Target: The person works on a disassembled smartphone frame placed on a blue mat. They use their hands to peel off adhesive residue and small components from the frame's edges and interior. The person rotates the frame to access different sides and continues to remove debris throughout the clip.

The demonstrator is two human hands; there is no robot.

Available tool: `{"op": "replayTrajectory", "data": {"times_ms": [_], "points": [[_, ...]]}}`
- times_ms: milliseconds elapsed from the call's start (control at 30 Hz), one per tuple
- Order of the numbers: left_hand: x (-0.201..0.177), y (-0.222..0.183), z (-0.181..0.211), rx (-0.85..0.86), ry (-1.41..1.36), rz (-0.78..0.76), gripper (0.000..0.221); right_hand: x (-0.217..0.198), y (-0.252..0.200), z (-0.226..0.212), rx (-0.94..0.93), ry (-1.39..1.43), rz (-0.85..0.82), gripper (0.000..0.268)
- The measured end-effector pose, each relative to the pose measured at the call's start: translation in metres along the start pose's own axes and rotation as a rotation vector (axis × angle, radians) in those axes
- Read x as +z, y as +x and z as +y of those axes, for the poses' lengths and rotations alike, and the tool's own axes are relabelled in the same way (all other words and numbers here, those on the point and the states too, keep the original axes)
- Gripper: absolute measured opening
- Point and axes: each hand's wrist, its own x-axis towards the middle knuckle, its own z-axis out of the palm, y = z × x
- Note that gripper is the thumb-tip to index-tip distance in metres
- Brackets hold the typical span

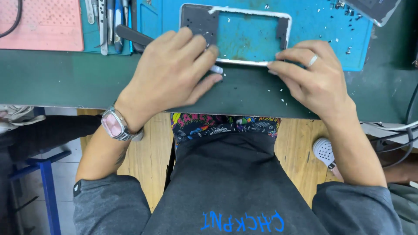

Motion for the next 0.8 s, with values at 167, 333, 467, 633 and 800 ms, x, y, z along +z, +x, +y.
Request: {"op": "replayTrajectory", "data": {"times_ms": [167, 333, 467, 633, 800], "points": [[0.003, 0.011, -0.001, -0.100, 0.106, -0.073, 0.040, -0.002, 0.017, -0.002, 0.051, -0.057, 0.030, 0.001], [0.000, 0.005, -0.008, -0.114, -0.019, -0.032, 0.022, -0.005, 0.027, -0.002, 0.158, 0.086, 0.016, 0.019], [0.004, -0.005, -0.017, -0.121, -0.015, -0.010, 0.020, 0.012, 0.058, -0.012, 0.052, 0.076, 0.001, 0.016], [0.000, -0.011, -0.012, -0.175, -0.101, -0.025, 0.022, 0.038, 0.072, -0.017, 0.067, 0.101, -0.041, 0.017], [0.007, -0.016, -0.014, -0.223, -0.040, -0.035, 0.024, 0.039, 0.073, -0.019, 0.155, 0.228, -0.030, 0.009]]}}
